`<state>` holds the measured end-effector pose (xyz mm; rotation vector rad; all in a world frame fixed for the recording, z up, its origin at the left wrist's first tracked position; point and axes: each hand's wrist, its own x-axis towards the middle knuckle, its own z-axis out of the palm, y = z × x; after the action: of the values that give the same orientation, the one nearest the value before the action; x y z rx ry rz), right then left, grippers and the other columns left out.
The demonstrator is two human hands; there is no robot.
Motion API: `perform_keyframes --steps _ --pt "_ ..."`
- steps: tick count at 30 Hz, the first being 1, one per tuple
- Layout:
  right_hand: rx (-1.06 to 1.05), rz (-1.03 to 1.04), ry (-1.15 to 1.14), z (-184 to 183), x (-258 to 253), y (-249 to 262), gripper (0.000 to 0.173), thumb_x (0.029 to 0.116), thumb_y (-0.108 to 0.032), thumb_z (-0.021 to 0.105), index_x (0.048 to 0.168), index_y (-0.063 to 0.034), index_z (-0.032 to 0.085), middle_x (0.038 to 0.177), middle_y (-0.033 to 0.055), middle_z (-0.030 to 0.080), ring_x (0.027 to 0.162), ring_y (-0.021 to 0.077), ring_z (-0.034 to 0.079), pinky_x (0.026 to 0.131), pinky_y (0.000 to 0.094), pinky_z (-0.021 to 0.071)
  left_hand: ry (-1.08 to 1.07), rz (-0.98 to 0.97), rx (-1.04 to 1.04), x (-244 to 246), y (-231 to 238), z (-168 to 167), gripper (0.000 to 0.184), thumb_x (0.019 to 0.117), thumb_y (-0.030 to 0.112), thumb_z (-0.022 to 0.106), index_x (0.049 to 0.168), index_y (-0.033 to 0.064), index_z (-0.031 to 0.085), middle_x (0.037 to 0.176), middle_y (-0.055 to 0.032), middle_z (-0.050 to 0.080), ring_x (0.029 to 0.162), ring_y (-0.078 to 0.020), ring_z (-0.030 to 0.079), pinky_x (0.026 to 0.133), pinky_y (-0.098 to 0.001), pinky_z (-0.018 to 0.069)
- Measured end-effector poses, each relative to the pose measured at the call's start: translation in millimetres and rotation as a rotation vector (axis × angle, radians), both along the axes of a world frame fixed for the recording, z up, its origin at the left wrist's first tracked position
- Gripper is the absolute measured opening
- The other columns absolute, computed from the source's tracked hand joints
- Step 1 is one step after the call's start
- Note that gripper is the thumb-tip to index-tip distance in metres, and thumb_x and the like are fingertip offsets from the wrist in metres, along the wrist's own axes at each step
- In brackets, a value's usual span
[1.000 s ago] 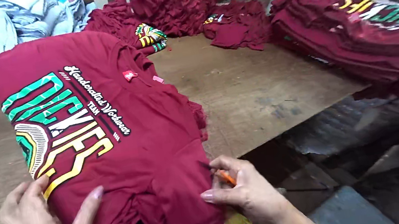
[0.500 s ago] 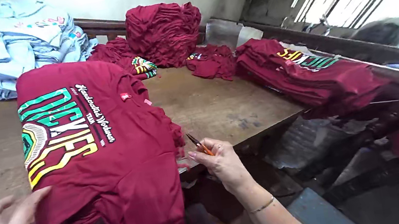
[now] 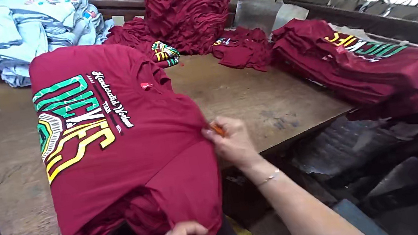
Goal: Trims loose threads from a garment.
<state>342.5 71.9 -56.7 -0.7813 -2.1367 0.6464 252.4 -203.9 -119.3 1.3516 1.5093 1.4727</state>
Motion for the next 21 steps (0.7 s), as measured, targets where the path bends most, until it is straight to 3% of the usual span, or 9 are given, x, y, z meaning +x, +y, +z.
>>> perform_keyframes --steps 1,2,4,6,8,11,14,18,21 --pt "-0.021 -0.05 -0.074 -10.9 1.6 -0.5 0.011 0.0916 -0.013 0.071 0.097 -0.003 0.068 0.074 0.0084 0.065 0.067 0.0212 0.063 0.063 0.0457 0.0544 0.106 -0.055 -0.088 2.2 -1.2 -10.0 0.027 0.0884 0.012 0.077 0.114 0.003 0.071 0.093 -0.0049 0.072 0.08 -0.0147 0.067 0.075 -0.0352 0.0572" --pt "-0.042 -0.058 -0.082 -18.3 4.4 -5.1 0.014 0.0908 -0.01 0.071 0.103 -0.0037 0.066 0.075 0.0086 0.065 0.066 0.0221 0.064 0.062 0.0456 0.0546 0.171 -0.082 -0.142 1.2 -3.0 -17.7 0.025 0.0902 0.015 0.075 0.113 0.0051 0.073 0.09 -0.0053 0.072 0.078 -0.0156 0.067 0.075 -0.0365 0.0568" --pt "-0.117 0.054 0.034 -22.9 24.0 -32.6 0.012 0.0933 -0.013 0.072 0.098 -0.0096 0.061 0.067 0.0051 0.057 0.05 0.0167 0.052 0.043 0.0323 0.0458 0.202 -0.055 -0.149 -2.3 -14.2 -24.4 0.023 0.0934 0.018 0.073 0.113 0.0057 0.074 0.095 -0.0076 0.072 0.081 -0.0159 0.069 0.077 -0.035 0.0595" --pt "-0.246 0.22 0.138 -16.5 46.8 -64.7 0.013 0.0885 -0.017 0.073 0.088 -0.0132 0.061 0.062 0.0017 0.051 0.044 0.0111 0.045 0.038 0.025 0.0396 0.194 0.029 -0.059 -10.0 -24.1 -22.4 0.021 0.0946 0.016 0.072 0.111 0.0028 0.074 0.099 -0.0108 0.07 0.083 -0.0164 0.069 0.074 -0.0331 0.0604" --pt "-0.219 0.392 0.145 -28.8 65.5 -82.5 0.024 0.0811 -0.023 0.084 0.09 -0.0139 0.064 0.071 -0.0031 0.058 0.056 0.0047 0.052 0.049 0.0208 0.0463 0.202 0.149 0.005 -17.1 -25.2 -16.4 0.027 0.0921 0.014 0.074 0.114 -0.0011 0.069 0.111 -0.0148 0.067 0.089 -0.0184 0.07 0.071 -0.0334 0.0629" --pt "0.043 0.495 -0.016 -62.8 73.1 -101.6 0.034 0.0846 -0.032 0.084 0.105 -0.0084 0.071 0.092 0.0005 0.072 0.081 0.0074 0.069 0.071 0.027 0.06 0.172 0.251 0.058 -16.9 -11.3 -12.2 0.051 0.0868 0.018 0.082 0.127 -0.0038 0.059 0.124 -0.016 0.063 0.094 -0.0197 0.072 0.068 -0.0349 0.0657" --pt "0.177 0.345 -0.061 -82.4 70.8 -106.4 0.014 0.0907 -0.022 0.071 0.099 -0.0111 0.073 0.087 -0.0017 0.072 0.078 0.0072 0.069 0.067 0.0282 0.0599 -0.119 0.299 0.184 -2.7 13.7 -6.8 0.046 0.083 0.004 0.081 0.123 -0.0002 0.059 0.105 -0.0093 0.071 0.079 -0.0202 0.074 0.063 -0.0354 0.0662" --pt "0.106 0.467 0.053 -52.7 84.4 -90.7 0.011 0.0939 -0.016 0.065 0.096 -0.0081 0.072 0.085 0.0001 0.072 0.078 0.0051 0.068 0.071 0.023 0.0585 -0.498 0.227 0.216 16.6 13.6 28.7 0.048 0.0782 -0.011 0.079 0.118 -0.0025 0.054 0.087 -0.014 0.069 0.068 -0.0251 0.072 0.055 -0.0376 0.0641" --pt "-0.034 0.592 0.046 -28.2 94.9 -82.2 0.012 0.0925 -0.017 0.069 0.093 -0.0055 0.071 0.082 0.0016 0.07 0.076 0.0036 0.065 0.069 0.0194 0.0547 -0.477 0.146 0.104 20.1 0.7 35.6 0.059 0.0778 -0.011 0.08 0.124 -0.0032 0.044 0.085 -0.0142 0.07 0.068 -0.0253 0.072 0.056 -0.0395 0.0642"
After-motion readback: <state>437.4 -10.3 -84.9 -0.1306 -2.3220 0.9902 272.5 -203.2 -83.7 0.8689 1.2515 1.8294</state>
